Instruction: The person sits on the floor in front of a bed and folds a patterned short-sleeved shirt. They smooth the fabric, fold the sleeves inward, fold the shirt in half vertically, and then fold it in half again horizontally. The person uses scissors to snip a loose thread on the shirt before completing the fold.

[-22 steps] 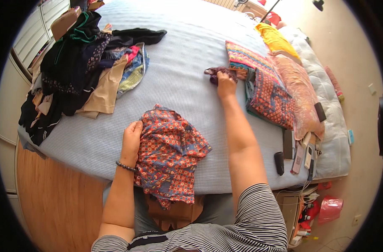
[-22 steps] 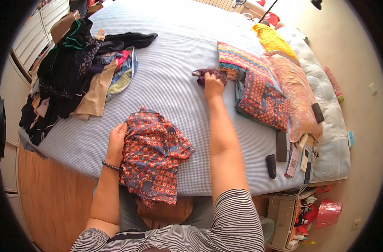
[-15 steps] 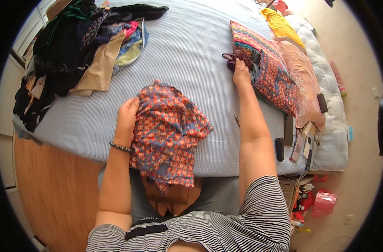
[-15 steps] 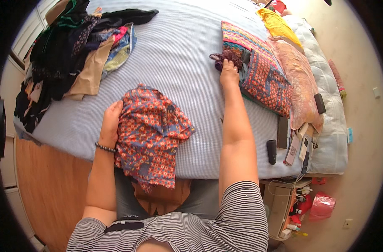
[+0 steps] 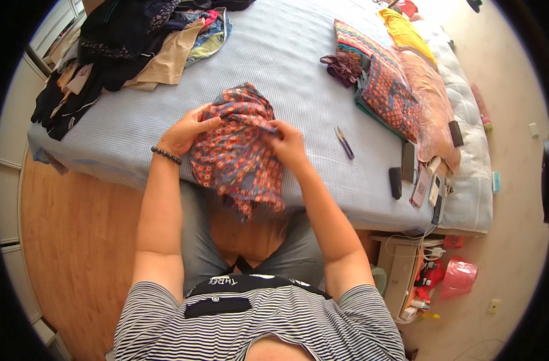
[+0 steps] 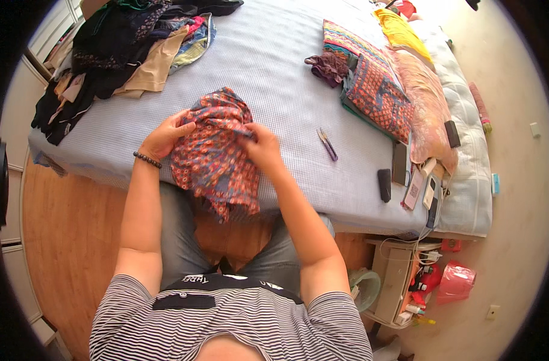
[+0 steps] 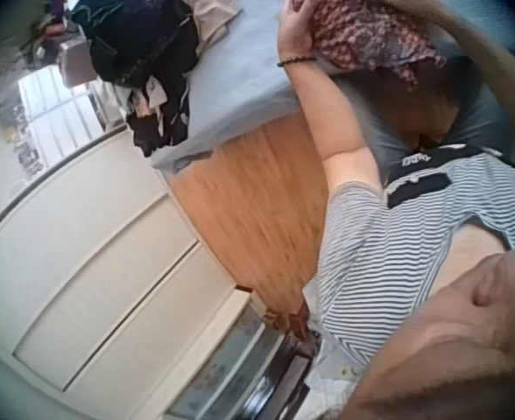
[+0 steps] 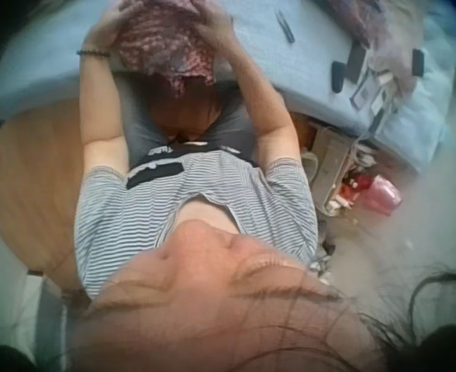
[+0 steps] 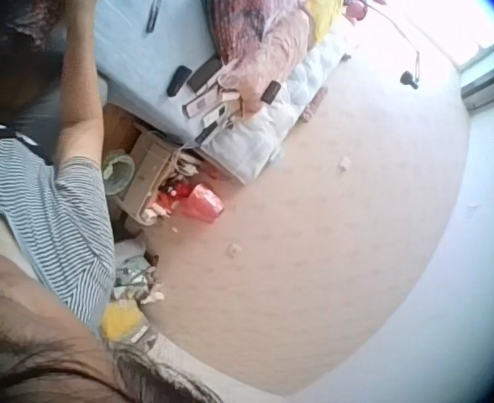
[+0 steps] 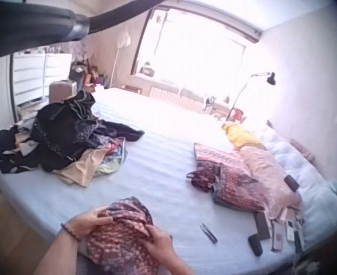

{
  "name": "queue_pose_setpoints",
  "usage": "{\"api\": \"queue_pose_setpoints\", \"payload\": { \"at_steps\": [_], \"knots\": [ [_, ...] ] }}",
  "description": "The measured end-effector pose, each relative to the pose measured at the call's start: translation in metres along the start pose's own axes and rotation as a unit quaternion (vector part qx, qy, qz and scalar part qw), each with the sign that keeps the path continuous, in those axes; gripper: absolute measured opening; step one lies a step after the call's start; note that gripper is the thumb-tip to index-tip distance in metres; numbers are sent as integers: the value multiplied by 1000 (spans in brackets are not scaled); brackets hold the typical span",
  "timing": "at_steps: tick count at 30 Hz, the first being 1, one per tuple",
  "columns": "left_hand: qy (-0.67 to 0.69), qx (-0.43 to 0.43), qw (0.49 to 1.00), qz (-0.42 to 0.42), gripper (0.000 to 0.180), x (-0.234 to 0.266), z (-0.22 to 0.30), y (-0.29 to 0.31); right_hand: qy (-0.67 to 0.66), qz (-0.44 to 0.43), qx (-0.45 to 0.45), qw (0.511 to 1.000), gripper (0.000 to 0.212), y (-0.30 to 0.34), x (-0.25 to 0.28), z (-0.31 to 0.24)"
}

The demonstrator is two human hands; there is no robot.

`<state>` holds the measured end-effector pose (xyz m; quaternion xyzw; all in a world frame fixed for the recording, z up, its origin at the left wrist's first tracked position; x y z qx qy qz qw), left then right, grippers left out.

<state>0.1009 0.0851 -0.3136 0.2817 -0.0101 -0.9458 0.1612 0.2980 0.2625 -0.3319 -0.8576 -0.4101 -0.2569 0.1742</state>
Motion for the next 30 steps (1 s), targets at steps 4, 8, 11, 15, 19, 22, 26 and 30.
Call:
{"api": "queue_pose_setpoints", "payload": {
  "at_steps": [4,8,11,15,19,22,26,30],
  "knots": [
    [-40,109,993,26,35,-14,-1,41,-197,70,-65,976,9,2,44,-23],
    [274,-80,957,44,11,-2,1,80,-72,178,35,981,10,10,83,-49],
    [214,-208,948,114,9,-25,34,92,-42,254,109,960,7,23,122,-70],
    [57,-278,949,139,14,-44,75,96,-106,247,119,956,9,46,147,-134],
    [-85,-324,938,94,19,-94,125,111,-162,272,164,934,11,44,171,-158],
    [-320,-311,894,45,25,-114,135,116,-253,261,164,917,12,45,194,-179],
    [-613,-91,779,93,31,-121,97,112,-395,208,155,882,15,74,219,-241],
    [-396,-183,900,13,56,-70,4,99,-404,135,209,880,16,73,232,-276]
  ]
}}
Point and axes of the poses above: each hand's wrist, its own y-axis away from the middle knuckle, its own x-axis out of the back of the hand, z = x × y, the point moved 1 cm from there along -y, towards the middle knuckle, and after that the axes turned 10 degrees about y, right-handed, at the moved point
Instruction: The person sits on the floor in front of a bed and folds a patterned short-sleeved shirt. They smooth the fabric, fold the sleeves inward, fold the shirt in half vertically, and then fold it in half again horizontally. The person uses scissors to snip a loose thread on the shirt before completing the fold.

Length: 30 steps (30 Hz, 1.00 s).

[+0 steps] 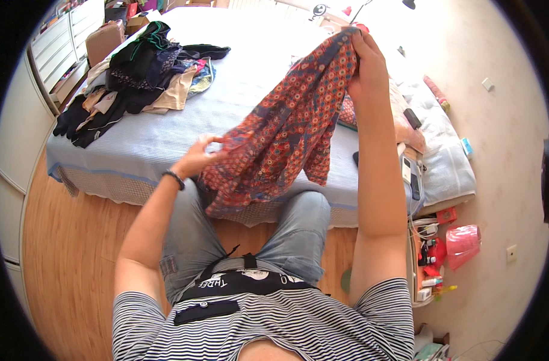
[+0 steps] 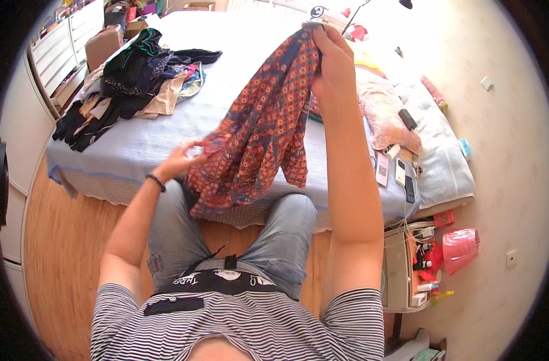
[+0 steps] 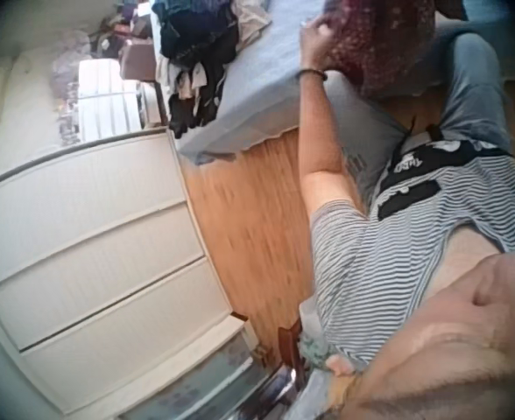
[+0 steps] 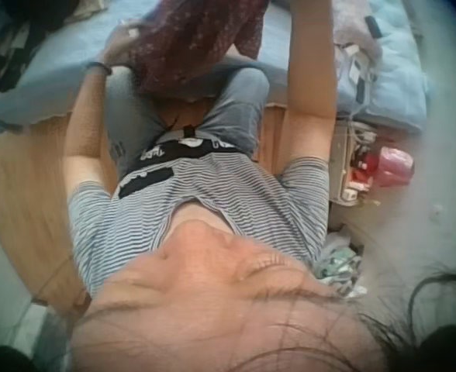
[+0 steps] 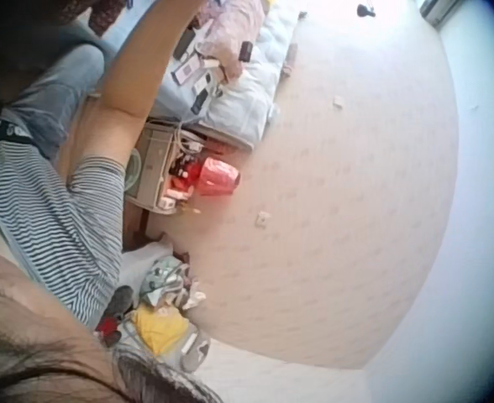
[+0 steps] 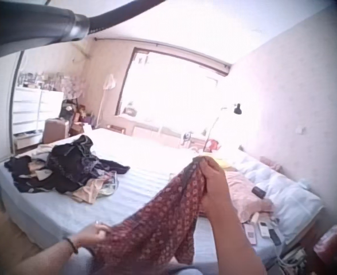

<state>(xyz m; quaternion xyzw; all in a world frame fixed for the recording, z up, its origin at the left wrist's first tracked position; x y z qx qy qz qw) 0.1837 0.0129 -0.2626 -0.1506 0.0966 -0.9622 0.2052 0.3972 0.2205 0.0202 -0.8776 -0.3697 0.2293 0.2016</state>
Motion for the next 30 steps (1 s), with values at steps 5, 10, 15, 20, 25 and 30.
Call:
{"api": "queue_pose_setpoints", "payload": {
  "at_steps": [5,10,15,20,25,30],
  "knots": [
    [253,194,939,-131,55,-109,-21,15,41,-53,21,998,18,-13,-10,-38],
    [153,-40,987,-26,17,39,-31,-34,222,20,159,962,21,-28,46,-107],
    [51,-119,980,150,12,183,109,-51,453,137,150,868,19,-43,131,-106],
    [-182,-178,955,150,15,236,199,-61,428,113,83,893,17,-61,157,-70],
    [-75,-155,945,277,12,252,223,-49,380,113,47,917,16,-49,170,-22],
    [-160,-203,906,335,19,207,242,13,372,98,137,913,12,-2,172,-33]
  ]
}}
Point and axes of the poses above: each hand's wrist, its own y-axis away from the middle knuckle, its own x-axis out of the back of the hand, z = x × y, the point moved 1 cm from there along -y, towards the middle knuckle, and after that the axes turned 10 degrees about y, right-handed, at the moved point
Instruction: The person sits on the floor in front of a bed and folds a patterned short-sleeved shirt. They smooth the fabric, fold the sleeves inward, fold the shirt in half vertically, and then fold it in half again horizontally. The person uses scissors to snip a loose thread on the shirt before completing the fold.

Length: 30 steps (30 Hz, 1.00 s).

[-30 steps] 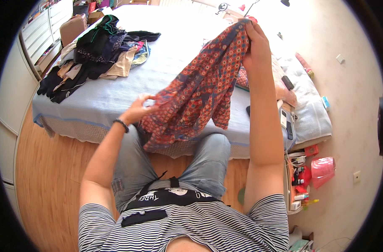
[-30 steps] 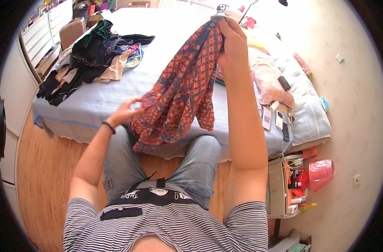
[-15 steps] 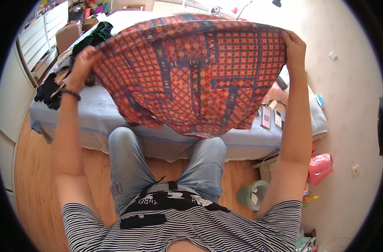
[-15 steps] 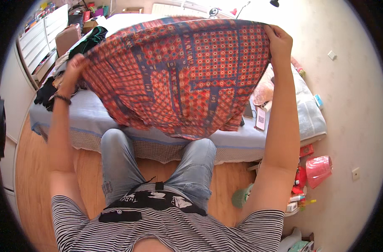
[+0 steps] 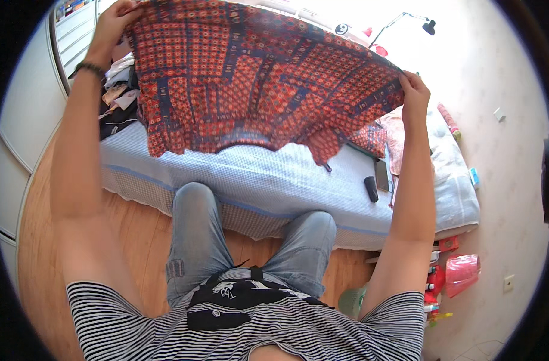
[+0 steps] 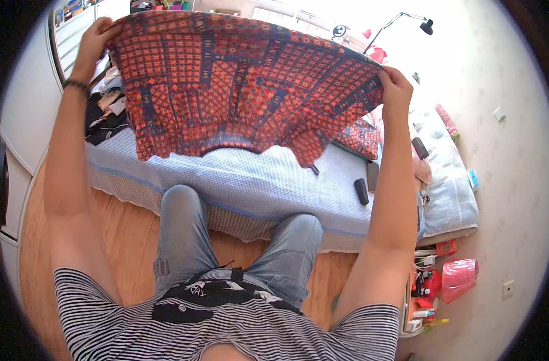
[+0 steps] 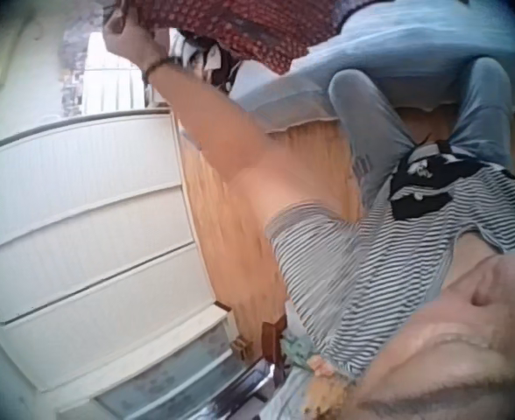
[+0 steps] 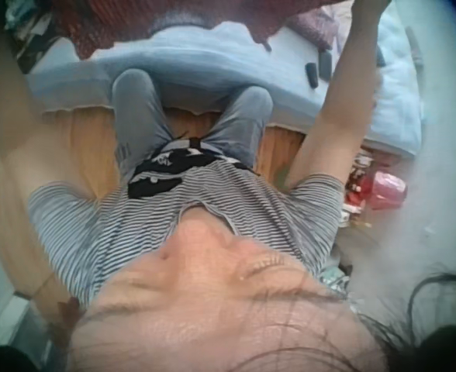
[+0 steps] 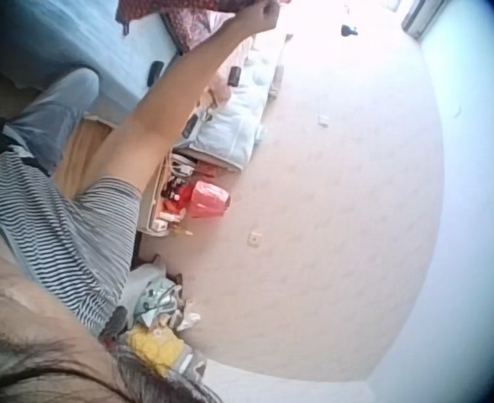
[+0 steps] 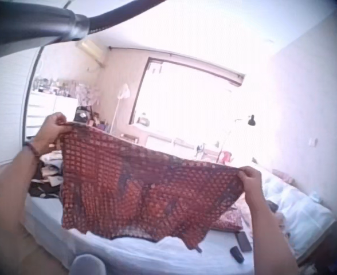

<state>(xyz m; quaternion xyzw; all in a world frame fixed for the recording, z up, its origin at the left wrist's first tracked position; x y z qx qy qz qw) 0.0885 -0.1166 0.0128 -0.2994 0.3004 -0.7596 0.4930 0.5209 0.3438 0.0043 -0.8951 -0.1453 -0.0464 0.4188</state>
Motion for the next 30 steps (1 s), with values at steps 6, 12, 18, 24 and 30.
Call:
{"api": "queue_pose_setpoints", "payload": {
  "at_steps": [6,12,18,24,30],
  "knots": [
    [87,16,989,-122,12,36,54,195,133,-181,170,960,17,136,66,8],
    [-287,-3,944,-161,41,-35,-1,351,268,-314,150,898,32,274,32,120],
    [-174,193,950,-174,18,-41,-27,440,348,-447,162,808,82,327,-32,77],
    [-9,384,907,-169,15,-17,-12,431,353,-448,51,820,94,314,-87,97],
    [143,419,892,-88,16,8,32,410,443,-437,130,772,47,289,-92,93]
  ]
}}
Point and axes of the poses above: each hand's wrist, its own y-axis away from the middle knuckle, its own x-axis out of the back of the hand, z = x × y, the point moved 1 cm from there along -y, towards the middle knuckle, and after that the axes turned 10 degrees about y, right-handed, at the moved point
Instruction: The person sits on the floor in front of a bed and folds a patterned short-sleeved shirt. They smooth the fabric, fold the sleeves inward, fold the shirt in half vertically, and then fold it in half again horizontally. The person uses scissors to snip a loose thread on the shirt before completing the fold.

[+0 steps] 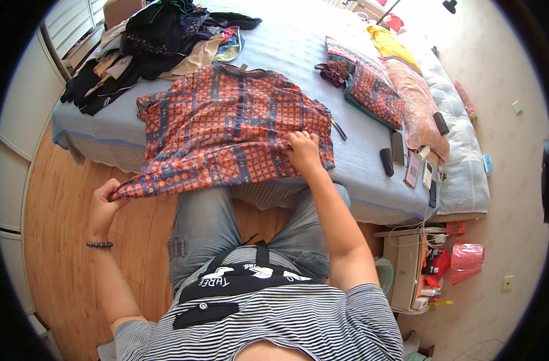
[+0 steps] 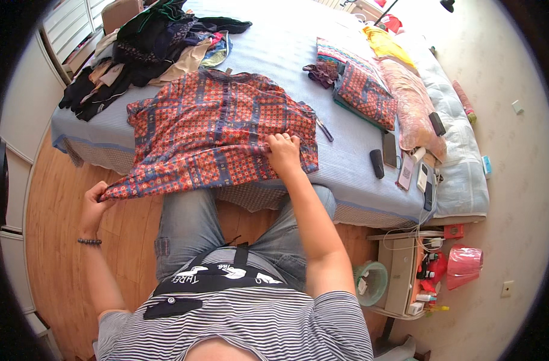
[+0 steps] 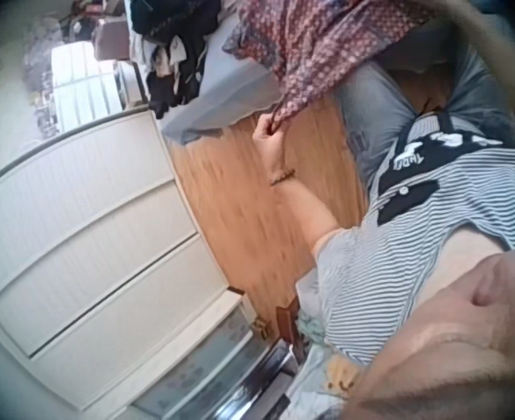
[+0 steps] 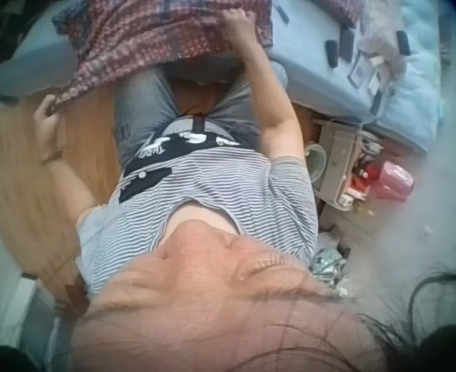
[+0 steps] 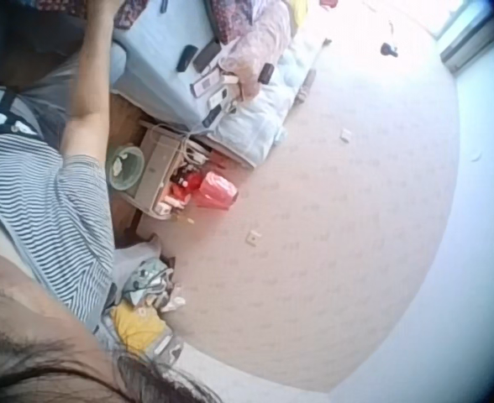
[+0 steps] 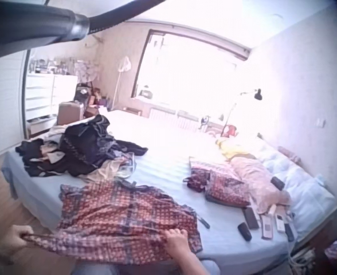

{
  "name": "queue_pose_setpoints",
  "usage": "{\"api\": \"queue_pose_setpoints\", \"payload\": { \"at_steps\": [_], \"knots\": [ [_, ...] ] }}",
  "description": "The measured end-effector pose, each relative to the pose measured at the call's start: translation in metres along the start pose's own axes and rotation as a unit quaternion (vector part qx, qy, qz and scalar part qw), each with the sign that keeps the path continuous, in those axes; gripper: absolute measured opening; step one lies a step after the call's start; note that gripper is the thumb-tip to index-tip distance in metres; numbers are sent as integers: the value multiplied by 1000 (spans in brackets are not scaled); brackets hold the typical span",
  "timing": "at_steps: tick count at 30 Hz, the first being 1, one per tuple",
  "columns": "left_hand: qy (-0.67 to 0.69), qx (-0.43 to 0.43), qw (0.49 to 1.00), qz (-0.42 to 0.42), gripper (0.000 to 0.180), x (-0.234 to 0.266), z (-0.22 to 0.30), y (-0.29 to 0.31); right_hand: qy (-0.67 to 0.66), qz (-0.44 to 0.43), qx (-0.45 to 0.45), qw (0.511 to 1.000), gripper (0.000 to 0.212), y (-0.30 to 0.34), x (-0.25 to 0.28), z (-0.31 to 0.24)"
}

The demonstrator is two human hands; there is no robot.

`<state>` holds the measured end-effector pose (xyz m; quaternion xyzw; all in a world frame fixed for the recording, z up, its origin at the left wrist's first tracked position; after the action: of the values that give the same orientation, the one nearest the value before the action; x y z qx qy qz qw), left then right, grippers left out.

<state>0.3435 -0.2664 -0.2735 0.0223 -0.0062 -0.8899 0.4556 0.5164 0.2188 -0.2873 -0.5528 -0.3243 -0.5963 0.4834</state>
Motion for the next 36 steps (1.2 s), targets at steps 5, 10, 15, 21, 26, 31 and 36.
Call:
{"api": "queue_pose_setpoints", "payload": {
  "at_steps": [5,10,15,21,26,31,36],
  "knots": [
    [-27,-76,997,5,19,19,13,41,100,194,67,973,6,76,51,35],
    [-15,-36,999,-19,22,13,11,69,-6,233,4,972,20,186,136,54],
    [13,24,999,-38,25,5,-23,80,-11,202,-60,978,20,245,128,57],
    [80,76,992,-59,23,4,-57,92,18,178,-76,981,25,270,52,56],
    [62,31,997,35,20,15,-68,105,-35,163,-116,979,26,281,23,60],
    [97,59,992,53,14,19,-77,109,-77,153,-150,974,27,287,13,63],
    [109,110,986,57,8,17,-77,113,-113,121,-159,973,28,293,10,61]
  ]
}}
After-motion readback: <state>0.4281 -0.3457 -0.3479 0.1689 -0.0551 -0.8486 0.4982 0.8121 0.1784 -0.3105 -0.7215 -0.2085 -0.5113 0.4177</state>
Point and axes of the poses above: each hand's wrist, its own y-axis away from the middle knuckle, its own x-axis out of the back of the hand, z = x × y, the point moved 1 cm from there along -y, towards the middle knuckle, and after that the axes turned 10 degrees about y, right-handed, at the moved point
